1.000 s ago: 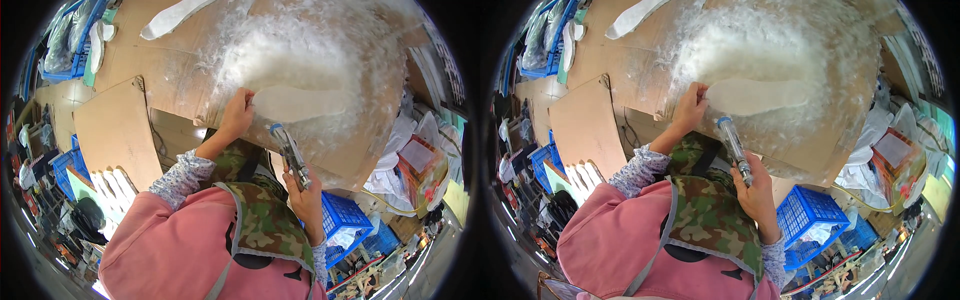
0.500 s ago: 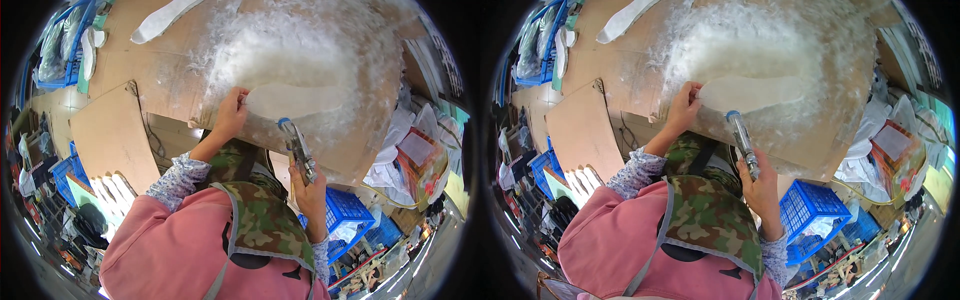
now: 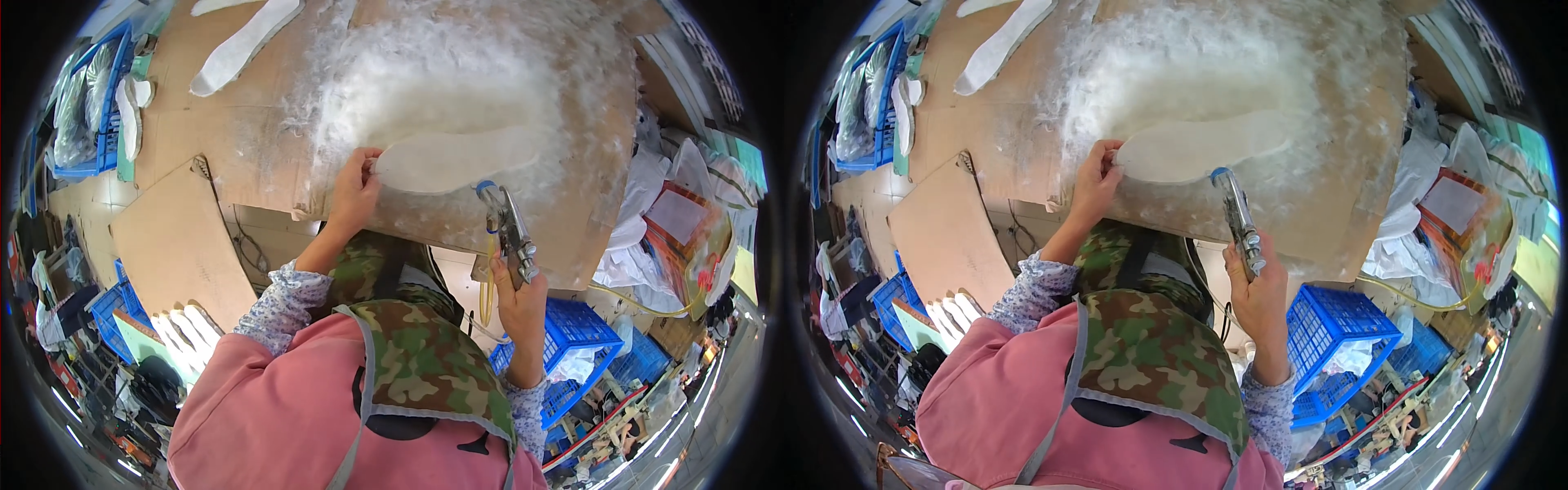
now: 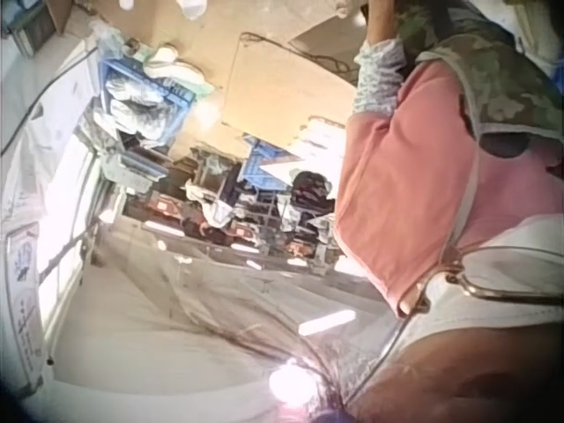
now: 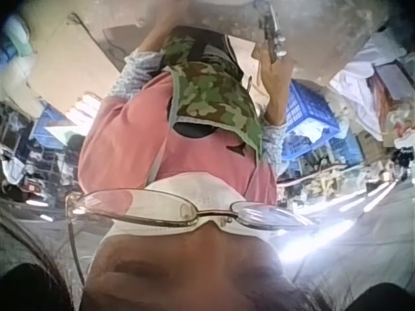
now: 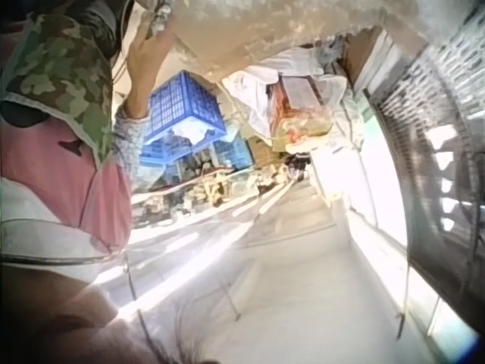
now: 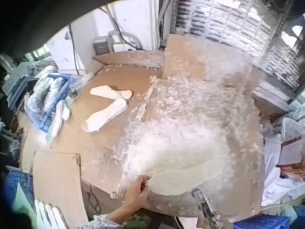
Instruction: Applying a fibrous coating or glue to shoe insoles using an air spray gun and organizing them on a cardboard sheet.
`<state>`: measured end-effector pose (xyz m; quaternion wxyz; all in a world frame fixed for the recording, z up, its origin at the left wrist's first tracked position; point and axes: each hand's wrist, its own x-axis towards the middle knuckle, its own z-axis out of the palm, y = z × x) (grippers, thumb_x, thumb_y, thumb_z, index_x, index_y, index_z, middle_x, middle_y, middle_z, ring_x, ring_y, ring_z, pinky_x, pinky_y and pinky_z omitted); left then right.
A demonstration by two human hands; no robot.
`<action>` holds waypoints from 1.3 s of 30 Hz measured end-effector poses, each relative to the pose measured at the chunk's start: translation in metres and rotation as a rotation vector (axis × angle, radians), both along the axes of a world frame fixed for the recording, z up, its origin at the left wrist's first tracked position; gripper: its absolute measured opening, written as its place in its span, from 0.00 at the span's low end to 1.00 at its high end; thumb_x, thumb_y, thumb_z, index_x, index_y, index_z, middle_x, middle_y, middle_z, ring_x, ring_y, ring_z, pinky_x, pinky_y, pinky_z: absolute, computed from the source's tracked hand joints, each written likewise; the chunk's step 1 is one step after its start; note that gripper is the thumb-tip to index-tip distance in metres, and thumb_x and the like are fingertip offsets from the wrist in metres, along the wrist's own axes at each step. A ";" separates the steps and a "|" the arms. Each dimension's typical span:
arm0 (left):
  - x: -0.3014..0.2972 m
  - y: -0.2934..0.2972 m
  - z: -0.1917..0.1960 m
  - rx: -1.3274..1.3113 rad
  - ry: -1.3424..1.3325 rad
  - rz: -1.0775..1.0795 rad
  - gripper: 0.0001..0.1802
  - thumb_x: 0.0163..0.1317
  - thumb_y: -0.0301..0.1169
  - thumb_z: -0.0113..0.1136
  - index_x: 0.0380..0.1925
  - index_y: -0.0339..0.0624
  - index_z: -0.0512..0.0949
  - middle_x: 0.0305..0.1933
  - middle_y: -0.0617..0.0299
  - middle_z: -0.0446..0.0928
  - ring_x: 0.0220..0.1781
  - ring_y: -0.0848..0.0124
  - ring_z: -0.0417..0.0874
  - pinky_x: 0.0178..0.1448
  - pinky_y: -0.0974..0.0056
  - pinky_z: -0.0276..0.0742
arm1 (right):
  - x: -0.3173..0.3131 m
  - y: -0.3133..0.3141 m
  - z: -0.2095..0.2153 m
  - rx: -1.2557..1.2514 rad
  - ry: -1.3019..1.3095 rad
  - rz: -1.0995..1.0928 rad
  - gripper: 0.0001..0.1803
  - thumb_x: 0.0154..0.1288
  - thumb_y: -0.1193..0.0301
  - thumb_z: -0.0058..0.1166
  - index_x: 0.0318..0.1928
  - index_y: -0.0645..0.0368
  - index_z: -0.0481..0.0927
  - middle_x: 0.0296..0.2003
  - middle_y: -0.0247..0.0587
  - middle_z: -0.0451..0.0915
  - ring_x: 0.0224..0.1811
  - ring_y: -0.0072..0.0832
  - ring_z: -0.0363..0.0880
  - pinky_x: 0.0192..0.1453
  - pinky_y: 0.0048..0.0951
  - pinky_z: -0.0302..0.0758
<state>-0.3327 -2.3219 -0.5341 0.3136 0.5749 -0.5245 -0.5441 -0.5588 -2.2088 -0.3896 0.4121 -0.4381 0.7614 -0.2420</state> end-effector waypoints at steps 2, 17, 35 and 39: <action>0.000 -0.001 0.000 0.008 -0.004 0.003 0.18 0.55 0.17 0.48 0.47 0.39 0.72 0.31 0.65 0.71 0.32 0.77 0.70 0.38 0.71 0.69 | -0.009 0.004 -0.008 -0.050 0.032 -0.003 0.12 0.66 0.69 0.53 0.45 0.62 0.73 0.22 0.39 0.74 0.23 0.27 0.72 0.30 0.30 0.69; -0.001 0.001 -0.003 0.029 0.073 0.033 0.16 0.56 0.17 0.50 0.46 0.37 0.72 0.31 0.66 0.72 0.31 0.78 0.70 0.36 0.72 0.67 | -0.047 -0.005 -0.012 -0.150 0.092 -0.146 0.11 0.66 0.69 0.53 0.44 0.62 0.73 0.26 0.41 0.76 0.27 0.28 0.72 0.34 0.31 0.70; 0.000 0.000 -0.002 0.011 0.075 0.027 0.15 0.55 0.18 0.50 0.45 0.37 0.73 0.31 0.66 0.72 0.31 0.78 0.70 0.37 0.72 0.68 | -0.039 -0.005 -0.011 -0.097 0.113 -0.075 0.10 0.65 0.70 0.53 0.43 0.63 0.73 0.24 0.40 0.73 0.25 0.26 0.68 0.32 0.31 0.68; 0.002 0.002 -0.009 0.003 0.111 0.036 0.15 0.55 0.18 0.50 0.44 0.37 0.73 0.31 0.66 0.71 0.31 0.78 0.69 0.36 0.72 0.68 | -0.030 -0.004 -0.010 -0.095 0.047 -0.056 0.11 0.65 0.70 0.53 0.42 0.64 0.73 0.22 0.40 0.73 0.23 0.26 0.67 0.30 0.31 0.68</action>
